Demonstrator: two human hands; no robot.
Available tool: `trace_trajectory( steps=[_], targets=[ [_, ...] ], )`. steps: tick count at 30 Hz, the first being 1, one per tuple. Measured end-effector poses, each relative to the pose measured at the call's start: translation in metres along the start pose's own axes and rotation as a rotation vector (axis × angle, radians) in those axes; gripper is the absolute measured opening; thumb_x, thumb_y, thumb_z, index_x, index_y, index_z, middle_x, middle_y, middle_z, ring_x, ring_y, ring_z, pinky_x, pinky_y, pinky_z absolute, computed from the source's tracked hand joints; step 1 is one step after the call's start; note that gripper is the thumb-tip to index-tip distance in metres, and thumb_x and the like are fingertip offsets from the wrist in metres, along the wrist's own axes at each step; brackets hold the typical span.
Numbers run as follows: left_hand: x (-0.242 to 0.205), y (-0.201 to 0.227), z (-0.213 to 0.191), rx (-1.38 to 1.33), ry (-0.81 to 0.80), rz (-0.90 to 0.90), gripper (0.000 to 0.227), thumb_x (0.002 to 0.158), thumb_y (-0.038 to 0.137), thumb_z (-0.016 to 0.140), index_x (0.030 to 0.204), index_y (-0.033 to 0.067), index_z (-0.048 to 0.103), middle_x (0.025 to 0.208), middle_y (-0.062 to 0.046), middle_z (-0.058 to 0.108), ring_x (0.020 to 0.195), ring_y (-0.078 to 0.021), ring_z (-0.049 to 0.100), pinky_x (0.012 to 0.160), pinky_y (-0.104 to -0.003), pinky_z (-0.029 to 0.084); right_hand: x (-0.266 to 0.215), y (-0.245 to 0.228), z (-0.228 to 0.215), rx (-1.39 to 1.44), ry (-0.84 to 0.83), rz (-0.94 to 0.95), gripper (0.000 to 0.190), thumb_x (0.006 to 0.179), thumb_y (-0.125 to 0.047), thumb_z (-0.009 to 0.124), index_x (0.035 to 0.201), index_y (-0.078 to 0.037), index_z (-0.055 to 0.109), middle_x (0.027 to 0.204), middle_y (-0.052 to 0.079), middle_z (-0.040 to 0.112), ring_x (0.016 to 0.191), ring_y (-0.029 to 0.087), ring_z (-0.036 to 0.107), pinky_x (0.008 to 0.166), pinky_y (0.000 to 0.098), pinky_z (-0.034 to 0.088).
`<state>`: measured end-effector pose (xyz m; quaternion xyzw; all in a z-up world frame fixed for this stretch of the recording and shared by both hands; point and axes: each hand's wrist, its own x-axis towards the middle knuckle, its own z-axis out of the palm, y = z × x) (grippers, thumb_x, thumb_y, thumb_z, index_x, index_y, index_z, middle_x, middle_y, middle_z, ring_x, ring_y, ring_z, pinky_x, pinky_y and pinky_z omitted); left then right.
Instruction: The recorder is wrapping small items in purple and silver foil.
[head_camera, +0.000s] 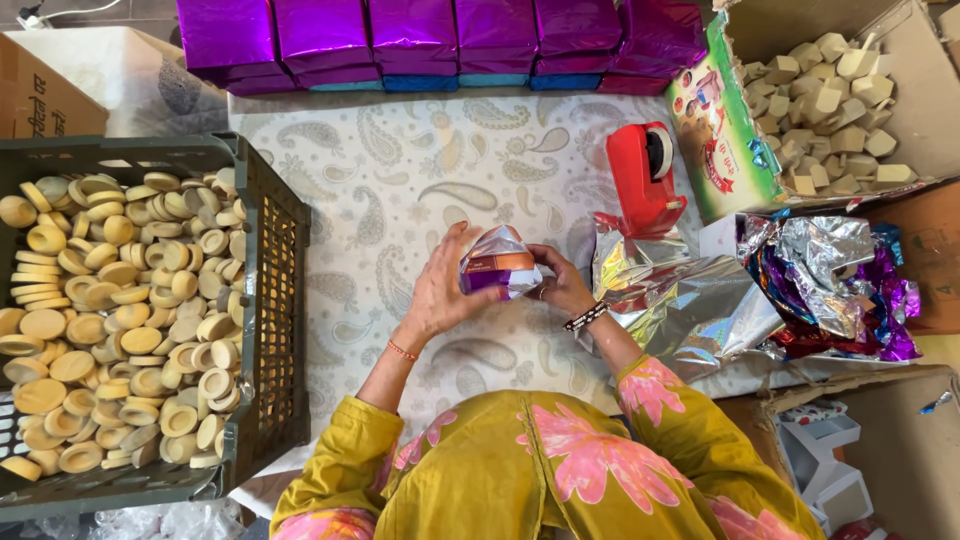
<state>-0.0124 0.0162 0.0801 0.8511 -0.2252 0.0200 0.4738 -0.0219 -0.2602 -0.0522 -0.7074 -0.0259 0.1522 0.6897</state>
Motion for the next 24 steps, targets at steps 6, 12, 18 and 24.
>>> trace_trajectory(
  steps=[6,12,18,24],
  targets=[
    [0.027,-0.004,0.002,0.095,-0.102,-0.350,0.078,0.078,0.044,0.075,0.144,0.0151,0.047,0.121,-0.012,0.073,0.107,-0.0327,0.071,0.090,-0.045,0.054,-0.003,0.004,0.000,-0.027,-0.039,-0.064,0.078,0.076,0.014,0.072,0.147,-0.008,0.047,0.148,0.008,0.051,0.126,0.017,0.060,0.096,0.0338,0.058],
    [0.037,-0.018,0.037,0.322,-0.214,-0.157,0.033,0.076,0.028,0.074,0.104,0.0104,0.071,0.093,-0.011,0.076,0.089,-0.0327,0.072,0.079,-0.045,0.056,-0.005,0.000,0.006,-0.011,-0.032,-0.006,0.083,0.074,0.012,0.074,0.148,-0.011,0.042,0.149,0.006,0.048,0.115,0.019,0.066,0.093,0.0329,0.059],
    [0.039,-0.006,0.035,0.267,-0.079,-0.077,0.012,0.076,0.010,0.068,0.085,0.0146,0.076,0.085,-0.007,0.075,0.080,-0.0306,0.072,0.071,-0.043,0.056,-0.009,0.003,0.006,-0.151,-0.044,-0.161,0.083,0.076,0.012,0.077,0.149,-0.011,0.045,0.145,0.006,0.053,0.131,0.020,0.055,0.103,0.0358,0.055],
    [0.032,0.030,-0.010,-0.041,0.205,0.018,0.012,0.086,0.011,0.071,0.097,0.0118,0.075,0.093,-0.005,0.075,0.081,-0.0215,0.074,0.074,-0.035,0.059,-0.006,0.010,0.006,0.003,-0.015,-0.038,0.081,0.074,0.011,0.078,0.144,-0.014,0.045,0.144,0.002,0.052,0.128,0.018,0.058,0.103,0.0381,0.057]
  ],
)
